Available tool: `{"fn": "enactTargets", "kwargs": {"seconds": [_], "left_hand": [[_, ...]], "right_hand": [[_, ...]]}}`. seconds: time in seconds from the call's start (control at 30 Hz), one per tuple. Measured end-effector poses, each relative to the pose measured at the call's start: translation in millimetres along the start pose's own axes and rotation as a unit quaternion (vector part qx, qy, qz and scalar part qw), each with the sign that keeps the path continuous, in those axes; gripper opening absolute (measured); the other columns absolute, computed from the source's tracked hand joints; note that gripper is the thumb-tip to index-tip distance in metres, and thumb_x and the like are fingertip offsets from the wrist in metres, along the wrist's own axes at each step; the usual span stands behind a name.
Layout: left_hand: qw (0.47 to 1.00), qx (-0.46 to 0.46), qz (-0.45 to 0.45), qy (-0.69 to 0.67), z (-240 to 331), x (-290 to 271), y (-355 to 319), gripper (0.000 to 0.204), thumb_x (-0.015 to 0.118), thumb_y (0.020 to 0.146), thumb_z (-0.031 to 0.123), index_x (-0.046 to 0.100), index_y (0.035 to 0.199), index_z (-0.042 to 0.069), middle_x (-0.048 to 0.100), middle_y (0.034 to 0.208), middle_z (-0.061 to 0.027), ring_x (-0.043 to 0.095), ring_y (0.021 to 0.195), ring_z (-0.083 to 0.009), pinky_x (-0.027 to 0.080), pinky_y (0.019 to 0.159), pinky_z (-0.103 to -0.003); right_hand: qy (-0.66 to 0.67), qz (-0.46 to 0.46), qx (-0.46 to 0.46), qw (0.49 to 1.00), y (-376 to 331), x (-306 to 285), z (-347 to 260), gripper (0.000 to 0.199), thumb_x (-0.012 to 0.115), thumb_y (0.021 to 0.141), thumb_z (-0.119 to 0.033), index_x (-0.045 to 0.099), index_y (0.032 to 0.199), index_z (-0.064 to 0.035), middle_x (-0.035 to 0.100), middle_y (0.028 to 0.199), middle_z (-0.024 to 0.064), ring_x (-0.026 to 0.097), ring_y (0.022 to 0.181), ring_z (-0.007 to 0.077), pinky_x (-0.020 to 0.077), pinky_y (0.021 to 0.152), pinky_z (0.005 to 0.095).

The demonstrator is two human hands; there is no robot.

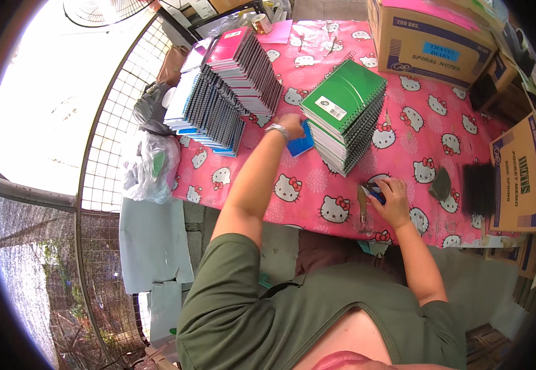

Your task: The person assembles small green notebooks by inserting metal spiral coils into pre-punched holes in the covers and paper, using a small blue tool to trim or secure the coils, and then stacks the finished notebooks.

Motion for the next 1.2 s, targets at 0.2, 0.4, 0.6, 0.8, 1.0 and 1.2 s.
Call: {"fn": "enactTargets", "kwargs": {"seconds": [0.2,0.4,0.6,0.8,1.0,1.2], "left_hand": [[0.946,-0.058,0.111,-0.297,48.9,-184.8,-155.8,0.026,0.066,0.082,0.011,0.067,0.106,0.0,0.067,0.094,-0.0018,0.06,0.087,-0.0107,0.049,0.076,-0.028],[0.892,-0.063,0.285,-0.344,-11.6,-298.1,-231.6,0.031,0.064,0.085,0.008,0.064,0.114,-0.003,0.069,0.095,-0.0066,0.063,0.082,-0.0112,0.05,0.078,-0.024],[0.832,-0.067,0.335,-0.437,-66.4,-348.5,-232.5,0.026,0.059,0.09,0.006,0.065,0.114,0.001,0.069,0.094,-0.0036,0.063,0.077,-0.0098,0.051,0.069,-0.024],[0.889,-0.26,0.269,-0.265,-149.9,-308.2,-206.9,0.044,0.069,0.085,0.015,0.063,0.126,0.0,0.07,0.099,-0.006,0.061,0.085,-0.0118,0.049,0.073,-0.027],[0.931,-0.178,0.249,-0.201,-101.5,-271.1,-178.1,0.048,0.068,0.09,0.017,0.058,0.136,0.007,0.069,0.106,-0.0113,0.06,0.078,-0.0132,0.05,0.066,-0.027],[0.95,-0.16,0.225,-0.148,-67.0,-270.5,-206.1,0.043,0.062,0.084,0.007,0.066,0.127,0.007,0.069,0.107,-0.0096,0.063,0.086,-0.014,0.05,0.073,-0.029]], "right_hand": [[-0.01,-0.011,0.026,1.0,-4.4,-6.9,8.3,0.042,0.079,0.073,-0.022,0.065,0.109,-0.0064,0.06,0.109,0.009,0.054,0.105,0.0326,0.0402,0.095,0.0457],[-0.006,-0.006,0.025,1.0,-1.7,-5.3,2.3,0.042,0.079,0.073,-0.021,0.065,0.109,-0.007,0.059,0.109,0.0089,0.054,0.106,0.0322,0.0397,0.096,0.0458],[-0.026,0.003,0.018,0.999,-4.3,-5.5,6.9,0.042,0.079,0.072,-0.022,0.065,0.109,-0.0067,0.059,0.109,0.0095,0.054,0.106,0.0322,0.0398,0.096,0.0458],[-0.016,-0.008,0.023,1.0,-2.5,-5.4,4.9,0.041,0.077,0.074,-0.024,0.065,0.109,-0.006,0.06,0.109,0.0101,0.054,0.105,0.0326,0.0401,0.096,0.0457],[0.033,0.022,0.049,0.998,-3.2,-15.1,18.5,0.043,0.076,0.077,-0.024,0.064,0.114,-0.0039,0.06,0.11,0.0127,0.055,0.106,0.0333,0.0412,0.096,0.0458],[0.145,0.128,0.027,0.981,63.3,-85.6,-40.8,0.044,0.075,0.082,-0.025,0.063,0.119,-0.0034,0.06,0.113,0.0135,0.055,0.106,0.0336,0.0428,0.095,0.0464]]}}
Point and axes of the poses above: each hand's wrist, its own y-axis towards the middle knuckle, its own x-axis out of the palm, z = x × y, the point moved 3 cm from there along y, towards the middle knuckle
